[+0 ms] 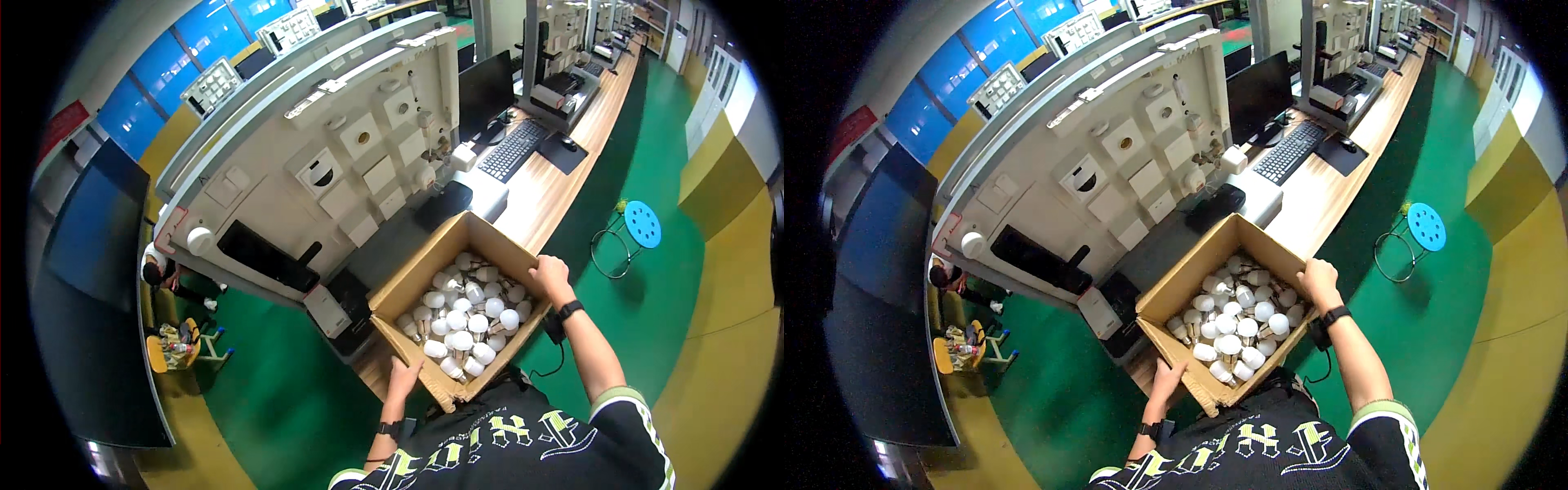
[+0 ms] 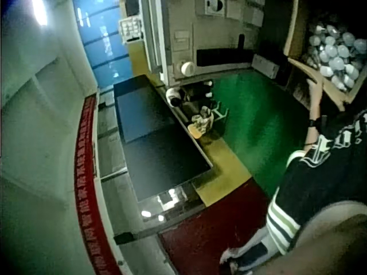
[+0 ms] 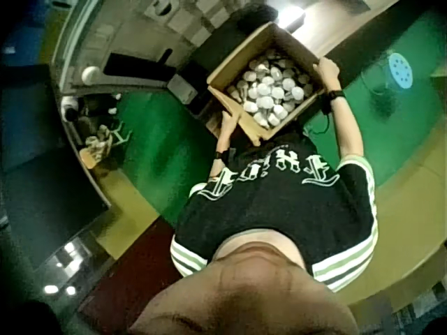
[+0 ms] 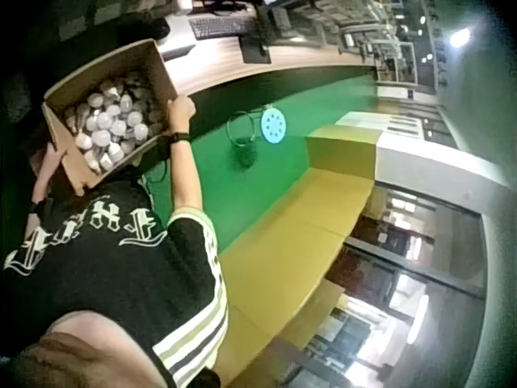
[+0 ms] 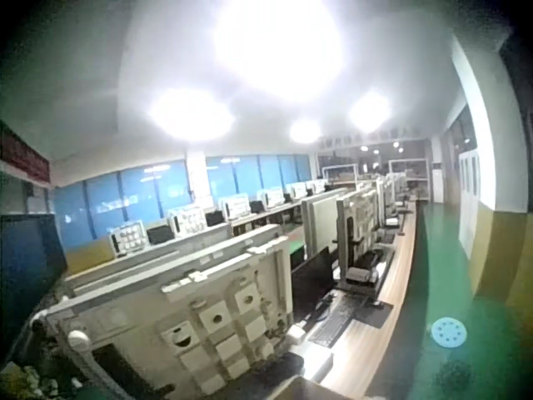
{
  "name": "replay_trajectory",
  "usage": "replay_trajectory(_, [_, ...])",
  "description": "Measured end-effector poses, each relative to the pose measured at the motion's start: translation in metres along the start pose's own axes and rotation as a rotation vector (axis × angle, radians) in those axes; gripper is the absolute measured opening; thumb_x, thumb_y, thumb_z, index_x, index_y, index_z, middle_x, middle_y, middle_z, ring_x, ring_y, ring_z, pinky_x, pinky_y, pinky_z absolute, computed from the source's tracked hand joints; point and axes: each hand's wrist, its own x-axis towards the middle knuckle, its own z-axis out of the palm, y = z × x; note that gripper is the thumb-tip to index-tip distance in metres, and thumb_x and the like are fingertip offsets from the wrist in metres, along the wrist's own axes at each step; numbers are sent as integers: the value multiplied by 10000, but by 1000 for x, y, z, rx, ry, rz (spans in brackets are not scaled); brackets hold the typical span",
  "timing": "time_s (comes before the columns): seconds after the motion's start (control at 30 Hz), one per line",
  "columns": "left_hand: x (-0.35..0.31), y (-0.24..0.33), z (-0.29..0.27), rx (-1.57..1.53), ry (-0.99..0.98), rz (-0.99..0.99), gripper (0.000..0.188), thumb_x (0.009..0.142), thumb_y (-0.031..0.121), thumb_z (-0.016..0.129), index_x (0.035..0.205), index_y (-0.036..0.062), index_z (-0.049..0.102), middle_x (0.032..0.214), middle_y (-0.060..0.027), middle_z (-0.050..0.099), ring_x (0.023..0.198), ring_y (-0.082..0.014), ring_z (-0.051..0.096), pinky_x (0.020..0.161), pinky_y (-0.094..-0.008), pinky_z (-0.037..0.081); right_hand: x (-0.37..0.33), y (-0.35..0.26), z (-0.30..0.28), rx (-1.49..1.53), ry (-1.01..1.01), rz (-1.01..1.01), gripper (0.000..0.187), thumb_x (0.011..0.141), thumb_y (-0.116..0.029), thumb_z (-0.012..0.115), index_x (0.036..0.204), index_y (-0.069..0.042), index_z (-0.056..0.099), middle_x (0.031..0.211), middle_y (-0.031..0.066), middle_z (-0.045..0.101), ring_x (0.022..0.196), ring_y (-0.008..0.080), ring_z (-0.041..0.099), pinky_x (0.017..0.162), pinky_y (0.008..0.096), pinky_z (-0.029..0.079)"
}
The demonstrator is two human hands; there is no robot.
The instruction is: The person carries a box of light bulbs, selects individual bulbs, and screws them into sockets on vertical testing panels by hand one at a time.
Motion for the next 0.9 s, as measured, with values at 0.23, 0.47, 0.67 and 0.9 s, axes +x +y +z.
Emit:
replay_trajectory(0.23, [18, -1, -6, -67, -125, 222, 450, 813, 316, 601, 948, -112, 641, 895, -230, 686, 857, -299, 659, 765, -417, 490, -3, 0, 18, -81, 88, 94, 220, 727, -273, 656, 775, -76, 743, 823, 160, 708, 807, 333, 696, 743, 442, 562])
replay_trajectory(0.47, [11, 54, -4, 55, -156, 158, 437, 785, 111, 535, 1178, -78, 513, 1045, -210, 650, 952, -322, 640, 854, -398, 483, -115, 85, 2, -21, -23, -29, 335, 809, -426, 614, 800, -107, 718, 775, 152, 689, 769, 363, 671, 693, 470, 550])
replay_trajectory(0.67, [-3, 173, 60, 552, -330, 301, 432, 840, 198, 514, 1221, -6, 512, 1110, -254, 619, 1063, -416, 572, 910, -447, 446, -248, 161, 1, 127, 69, 378, 438, 816, -482, 607, 748, -61, 707, 735, 191, 675, 725, 378, 664, 674, 485, 540])
replay_trajectory(0.9, [7, 255, 241, 1031, -591, 505, 473, 851, 241, 574, 1238, -14, 480, 1112, -272, 624, 1042, -436, 590, 876, -477, 466, -345, 248, 13, 259, 165, 884, 428, 800, -458, 638, 706, -43, 692, 723, 198, 671, 691, 386, 661, 647, 494, 536])
